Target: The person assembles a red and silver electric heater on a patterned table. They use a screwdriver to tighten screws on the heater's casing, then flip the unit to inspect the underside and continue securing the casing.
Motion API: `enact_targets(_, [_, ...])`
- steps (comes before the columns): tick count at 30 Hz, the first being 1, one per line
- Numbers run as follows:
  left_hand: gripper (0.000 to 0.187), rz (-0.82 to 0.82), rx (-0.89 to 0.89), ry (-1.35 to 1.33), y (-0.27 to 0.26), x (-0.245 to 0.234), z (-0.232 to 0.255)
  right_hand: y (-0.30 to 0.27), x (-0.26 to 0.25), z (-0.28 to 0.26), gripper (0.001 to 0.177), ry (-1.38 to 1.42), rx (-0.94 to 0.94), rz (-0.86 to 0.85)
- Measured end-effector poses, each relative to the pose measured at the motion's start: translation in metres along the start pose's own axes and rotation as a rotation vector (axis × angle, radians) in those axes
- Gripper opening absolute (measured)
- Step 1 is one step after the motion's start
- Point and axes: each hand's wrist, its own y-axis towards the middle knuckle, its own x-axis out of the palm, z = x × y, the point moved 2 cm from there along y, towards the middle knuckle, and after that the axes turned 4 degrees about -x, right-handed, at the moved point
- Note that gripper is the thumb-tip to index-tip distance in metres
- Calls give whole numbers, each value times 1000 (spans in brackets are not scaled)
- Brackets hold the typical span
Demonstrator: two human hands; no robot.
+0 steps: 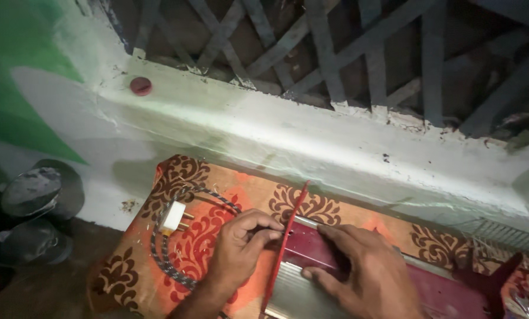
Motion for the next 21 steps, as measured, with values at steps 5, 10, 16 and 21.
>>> enact_targets(5, [11,12,42,78,-1,0,6,-1,6,8,79,2,48,-19])
enact_targets(10, [12,15,14,53,-1,1,3,-1,7,9,80,-51,-33,25])
enact_targets(16, [12,4,-27,-13,0,2,-5,-1,12,15,79,-43,43,-16])
enact_targets(21, [12,-10,-29,8,-1,1,-4,-3,18,25,78,-78,-29,17])
